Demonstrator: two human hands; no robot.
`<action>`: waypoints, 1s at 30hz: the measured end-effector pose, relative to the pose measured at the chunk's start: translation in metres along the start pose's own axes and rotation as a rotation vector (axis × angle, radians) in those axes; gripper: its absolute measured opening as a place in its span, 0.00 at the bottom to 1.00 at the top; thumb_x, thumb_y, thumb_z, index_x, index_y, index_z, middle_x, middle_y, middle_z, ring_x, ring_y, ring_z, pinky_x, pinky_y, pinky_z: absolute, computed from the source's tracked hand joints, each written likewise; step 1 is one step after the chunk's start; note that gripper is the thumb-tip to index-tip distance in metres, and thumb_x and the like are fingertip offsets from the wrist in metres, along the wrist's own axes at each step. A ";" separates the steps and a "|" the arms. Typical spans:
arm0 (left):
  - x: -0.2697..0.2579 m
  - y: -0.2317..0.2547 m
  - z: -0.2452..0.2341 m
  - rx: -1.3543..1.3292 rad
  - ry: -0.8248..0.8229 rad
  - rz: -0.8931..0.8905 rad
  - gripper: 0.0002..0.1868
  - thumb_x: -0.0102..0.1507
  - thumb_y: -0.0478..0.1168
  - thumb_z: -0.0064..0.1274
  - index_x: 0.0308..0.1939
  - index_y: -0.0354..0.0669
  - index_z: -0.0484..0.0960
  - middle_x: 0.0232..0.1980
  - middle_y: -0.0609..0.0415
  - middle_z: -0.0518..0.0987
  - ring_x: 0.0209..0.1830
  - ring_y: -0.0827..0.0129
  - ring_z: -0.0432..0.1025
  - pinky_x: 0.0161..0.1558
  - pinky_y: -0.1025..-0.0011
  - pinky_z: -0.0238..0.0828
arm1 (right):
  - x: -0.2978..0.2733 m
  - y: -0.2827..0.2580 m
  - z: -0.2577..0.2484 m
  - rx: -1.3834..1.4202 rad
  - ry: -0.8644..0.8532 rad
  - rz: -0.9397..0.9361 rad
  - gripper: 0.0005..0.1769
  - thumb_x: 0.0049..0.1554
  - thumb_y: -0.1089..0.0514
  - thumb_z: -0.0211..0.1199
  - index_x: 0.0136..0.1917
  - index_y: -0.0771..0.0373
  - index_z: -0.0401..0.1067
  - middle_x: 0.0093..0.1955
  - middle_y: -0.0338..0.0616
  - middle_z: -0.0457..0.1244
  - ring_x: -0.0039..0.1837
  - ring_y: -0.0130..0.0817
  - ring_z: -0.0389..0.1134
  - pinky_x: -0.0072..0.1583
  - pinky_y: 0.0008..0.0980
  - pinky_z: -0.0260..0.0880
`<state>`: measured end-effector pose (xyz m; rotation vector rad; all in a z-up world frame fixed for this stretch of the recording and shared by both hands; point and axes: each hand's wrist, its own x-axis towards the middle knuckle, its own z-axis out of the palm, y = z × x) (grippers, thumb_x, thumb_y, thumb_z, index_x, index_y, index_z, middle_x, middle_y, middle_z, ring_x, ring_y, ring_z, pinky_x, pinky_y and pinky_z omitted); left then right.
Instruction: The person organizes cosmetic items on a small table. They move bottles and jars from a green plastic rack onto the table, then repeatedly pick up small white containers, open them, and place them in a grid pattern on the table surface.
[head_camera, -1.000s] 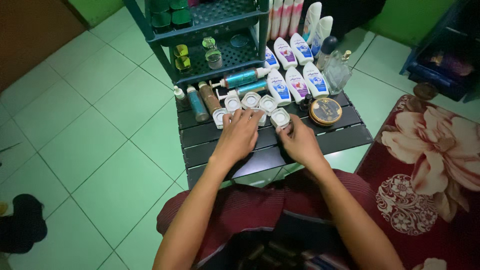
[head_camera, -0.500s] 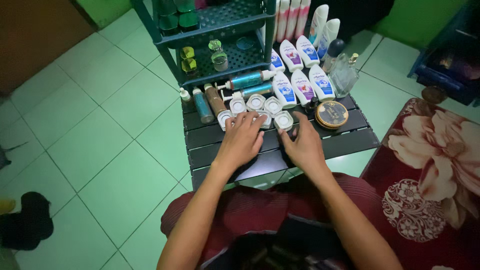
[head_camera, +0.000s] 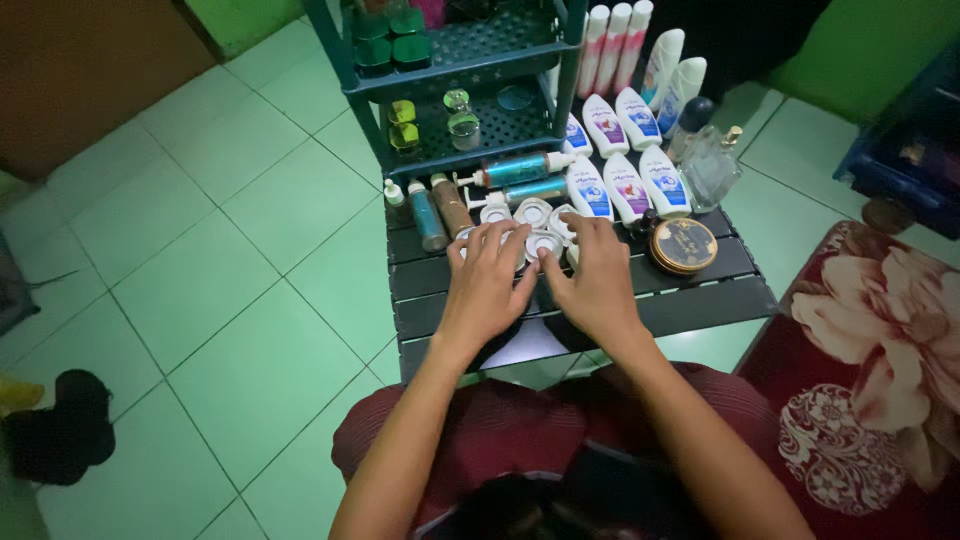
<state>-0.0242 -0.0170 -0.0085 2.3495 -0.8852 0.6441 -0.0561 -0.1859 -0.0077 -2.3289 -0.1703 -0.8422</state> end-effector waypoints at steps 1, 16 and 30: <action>-0.001 -0.002 -0.001 -0.005 -0.007 -0.023 0.27 0.62 0.45 0.57 0.64 0.41 0.75 0.62 0.48 0.73 0.66 0.53 0.65 0.63 0.49 0.55 | 0.003 -0.002 0.002 0.001 -0.002 -0.023 0.26 0.56 0.54 0.69 0.65 0.64 0.68 0.58 0.55 0.64 0.58 0.53 0.66 0.55 0.47 0.63; -0.005 -0.028 -0.028 0.034 0.077 -0.152 0.25 0.64 0.46 0.57 0.64 0.41 0.75 0.63 0.49 0.73 0.66 0.53 0.65 0.63 0.50 0.55 | 0.018 0.030 -0.028 -0.078 0.092 0.017 0.13 0.63 0.68 0.56 0.61 0.68 0.70 0.57 0.62 0.64 0.59 0.60 0.66 0.60 0.51 0.64; 0.000 -0.019 -0.028 0.031 0.098 -0.163 0.29 0.64 0.53 0.58 0.63 0.41 0.76 0.63 0.48 0.72 0.65 0.52 0.65 0.62 0.50 0.54 | 0.025 -0.002 0.004 -0.026 0.016 -0.091 0.17 0.58 0.59 0.66 0.59 0.66 0.71 0.54 0.57 0.65 0.58 0.58 0.66 0.58 0.51 0.64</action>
